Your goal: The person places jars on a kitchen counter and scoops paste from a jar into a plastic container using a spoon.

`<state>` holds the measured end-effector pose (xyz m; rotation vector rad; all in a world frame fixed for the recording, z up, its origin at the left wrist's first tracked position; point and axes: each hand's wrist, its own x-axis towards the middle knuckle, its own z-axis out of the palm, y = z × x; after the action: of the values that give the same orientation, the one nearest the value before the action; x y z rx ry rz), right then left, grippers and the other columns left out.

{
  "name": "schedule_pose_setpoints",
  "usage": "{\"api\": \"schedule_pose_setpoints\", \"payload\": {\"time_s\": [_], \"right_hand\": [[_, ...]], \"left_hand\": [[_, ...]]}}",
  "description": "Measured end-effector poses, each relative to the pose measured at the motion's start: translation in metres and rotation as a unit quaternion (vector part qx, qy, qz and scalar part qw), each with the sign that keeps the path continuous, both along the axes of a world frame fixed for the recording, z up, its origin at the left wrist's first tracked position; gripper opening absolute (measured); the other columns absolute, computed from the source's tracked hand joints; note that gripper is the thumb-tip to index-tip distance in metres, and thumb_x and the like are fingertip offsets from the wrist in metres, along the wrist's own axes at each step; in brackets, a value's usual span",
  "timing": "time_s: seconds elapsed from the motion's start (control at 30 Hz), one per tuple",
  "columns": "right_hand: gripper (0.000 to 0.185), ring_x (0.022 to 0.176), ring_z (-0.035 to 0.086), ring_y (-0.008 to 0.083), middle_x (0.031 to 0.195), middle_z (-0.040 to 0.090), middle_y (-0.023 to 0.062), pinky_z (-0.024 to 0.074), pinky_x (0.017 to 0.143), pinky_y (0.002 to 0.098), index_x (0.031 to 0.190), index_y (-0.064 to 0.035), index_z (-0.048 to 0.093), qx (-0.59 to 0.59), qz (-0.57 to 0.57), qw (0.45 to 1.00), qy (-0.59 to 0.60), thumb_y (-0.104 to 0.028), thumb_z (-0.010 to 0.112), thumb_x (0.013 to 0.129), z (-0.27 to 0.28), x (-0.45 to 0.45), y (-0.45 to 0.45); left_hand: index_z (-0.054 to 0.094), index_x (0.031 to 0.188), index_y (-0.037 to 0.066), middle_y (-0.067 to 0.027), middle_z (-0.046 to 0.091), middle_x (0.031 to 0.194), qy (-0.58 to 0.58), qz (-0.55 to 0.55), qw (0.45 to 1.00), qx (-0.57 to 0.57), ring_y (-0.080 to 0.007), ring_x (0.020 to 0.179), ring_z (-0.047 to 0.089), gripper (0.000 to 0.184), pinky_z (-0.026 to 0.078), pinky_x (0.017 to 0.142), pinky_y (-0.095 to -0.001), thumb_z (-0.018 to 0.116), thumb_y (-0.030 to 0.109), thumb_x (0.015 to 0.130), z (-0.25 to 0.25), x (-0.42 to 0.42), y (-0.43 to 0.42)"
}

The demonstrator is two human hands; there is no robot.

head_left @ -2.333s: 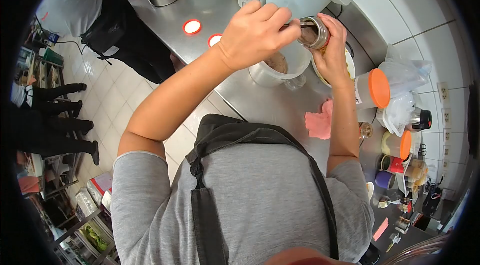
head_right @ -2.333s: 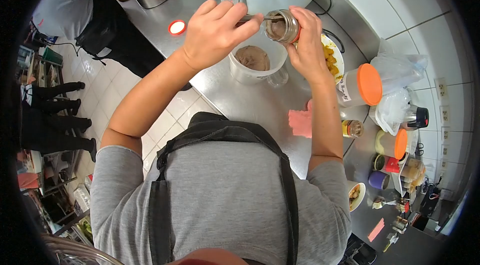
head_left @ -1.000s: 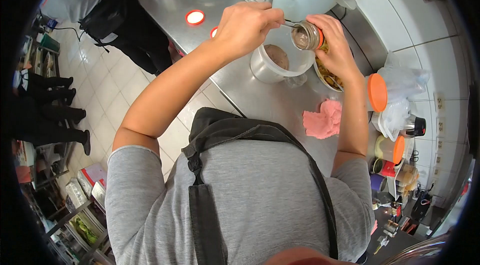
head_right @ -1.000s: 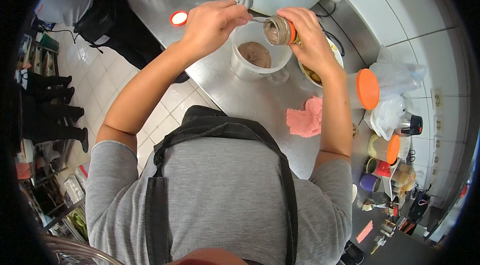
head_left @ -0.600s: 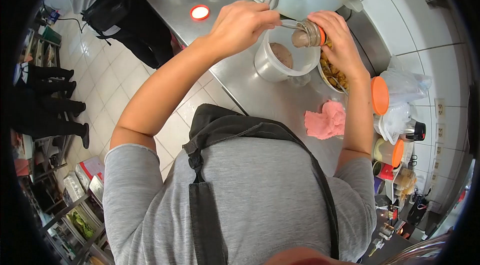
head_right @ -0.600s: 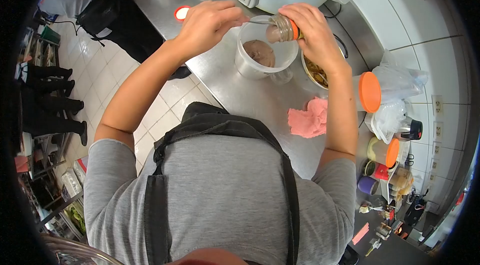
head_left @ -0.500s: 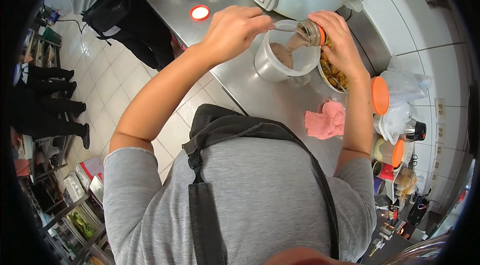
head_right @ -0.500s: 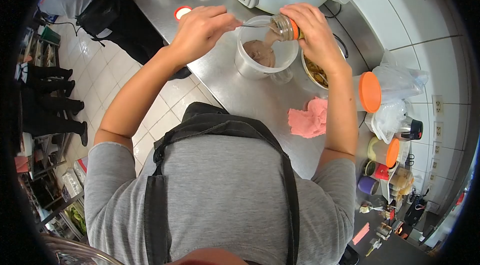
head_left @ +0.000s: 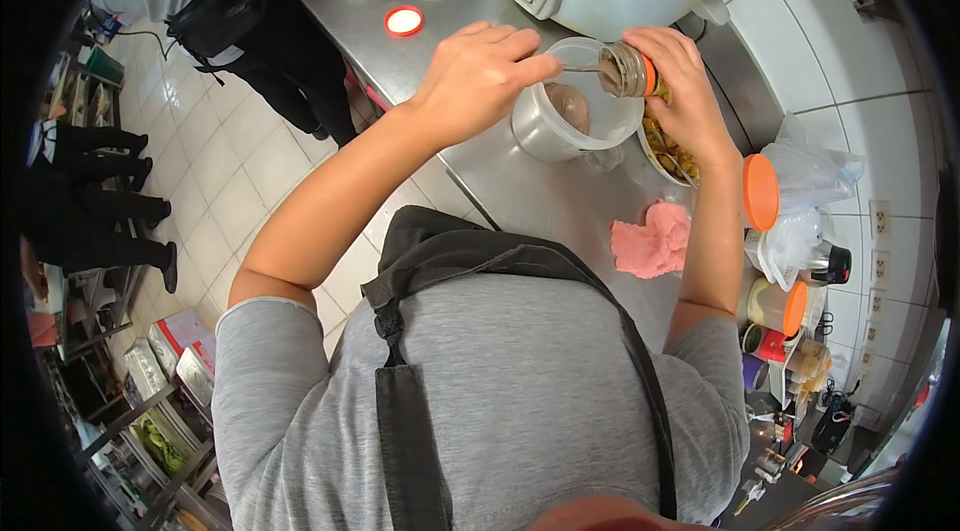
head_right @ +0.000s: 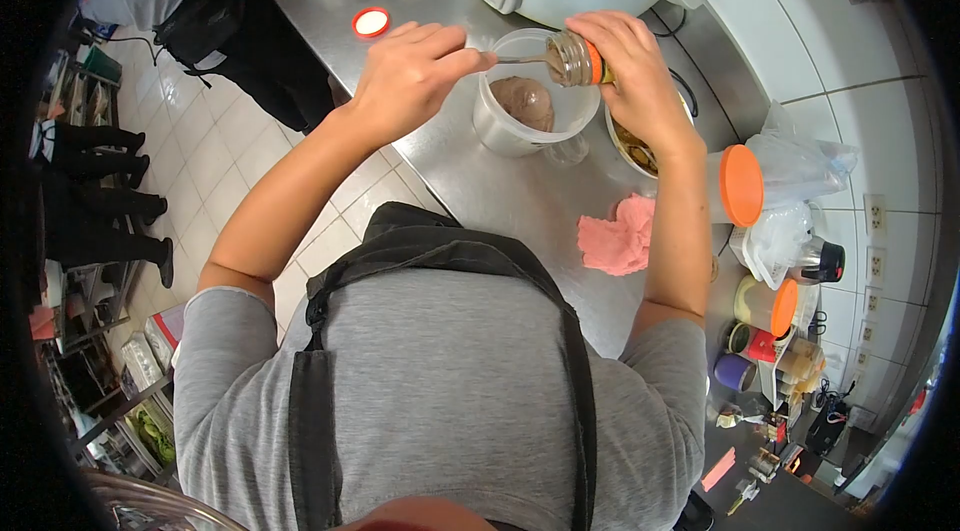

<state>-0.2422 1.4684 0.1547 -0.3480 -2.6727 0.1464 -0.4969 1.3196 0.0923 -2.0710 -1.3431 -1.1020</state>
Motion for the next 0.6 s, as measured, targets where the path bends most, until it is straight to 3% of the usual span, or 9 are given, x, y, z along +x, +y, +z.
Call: {"api": "schedule_pose_setpoints", "payload": {"time_s": [0.27, 0.37, 0.47, 0.53, 0.6], "right_hand": [[0.08, 0.131, 0.052, 0.0338, 0.138, 0.061, 0.0072, 0.0441, 0.112, 0.0463, 0.139, -0.011, 0.059, -0.031, 0.006, 1.0, -0.001, 0.02, 0.066, 0.066, 0.002, -0.011, -0.012], [0.08, 0.132, 0.051, 0.0334, 0.138, 0.061, 0.0069, 0.0435, 0.113, 0.0465, 0.14, -0.0114, 0.058, -0.02, -0.001, 1.0, -0.002, 0.019, 0.066, 0.066, 0.004, -0.007, -0.011], [0.081, 0.133, 0.051, 0.0331, 0.139, 0.06, 0.0069, 0.0425, 0.113, 0.0465, 0.141, -0.0118, 0.058, -0.003, -0.023, 1.0, -0.01, 0.019, 0.066, 0.066, 0.004, 0.001, -0.007], [0.081, 0.132, 0.051, 0.033, 0.139, 0.06, 0.007, 0.042, 0.113, 0.0466, 0.141, -0.012, 0.058, 0.019, -0.029, 0.999, -0.023, 0.019, 0.066, 0.066, 0.005, 0.001, -0.008], [0.082, 0.131, 0.052, 0.0331, 0.138, 0.061, 0.0075, 0.0412, 0.113, 0.0463, 0.141, -0.0119, 0.058, 0.01, -0.033, 0.999, -0.026, 0.018, 0.066, 0.066, 0.004, -0.003, -0.012]], "left_hand": [[0.076, 0.103, 0.021, 0.0012, 0.055, 0.079, -0.004, 0.031, 0.998, 0.048, -0.0176, 0.071, 0.058, 0.029, 0.042, 0.062, -0.0331, 0.072, 0.009, 0.078, 0.005, 0.019, 0.005], [0.076, 0.104, 0.021, 0.0011, 0.055, 0.08, 0.039, 0.048, 0.998, 0.032, -0.0177, 0.073, 0.057, 0.03, 0.042, 0.063, -0.0332, 0.071, 0.009, 0.076, 0.0, 0.021, 0.002], [0.068, 0.096, 0.019, 0.0007, 0.057, 0.086, 0.036, 0.046, 0.998, -0.008, -0.018, 0.079, 0.06, 0.02, 0.043, 0.067, -0.0338, 0.068, 0.016, 0.076, -0.003, 0.015, -0.007], [0.076, 0.104, 0.021, 0.0009, 0.056, 0.085, 0.03, 0.038, 0.999, 0.005, -0.0172, 0.075, 0.057, 0.033, 0.041, 0.064, -0.0328, 0.071, 0.009, 0.074, 0.004, 0.012, -0.01], [0.076, 0.104, 0.021, 0.001, 0.056, 0.085, 0.03, 0.051, 0.998, 0.033, -0.0171, 0.075, 0.057, 0.033, 0.041, 0.065, -0.033, 0.071, 0.009, 0.074, 0.006, 0.017, -0.008]]}}
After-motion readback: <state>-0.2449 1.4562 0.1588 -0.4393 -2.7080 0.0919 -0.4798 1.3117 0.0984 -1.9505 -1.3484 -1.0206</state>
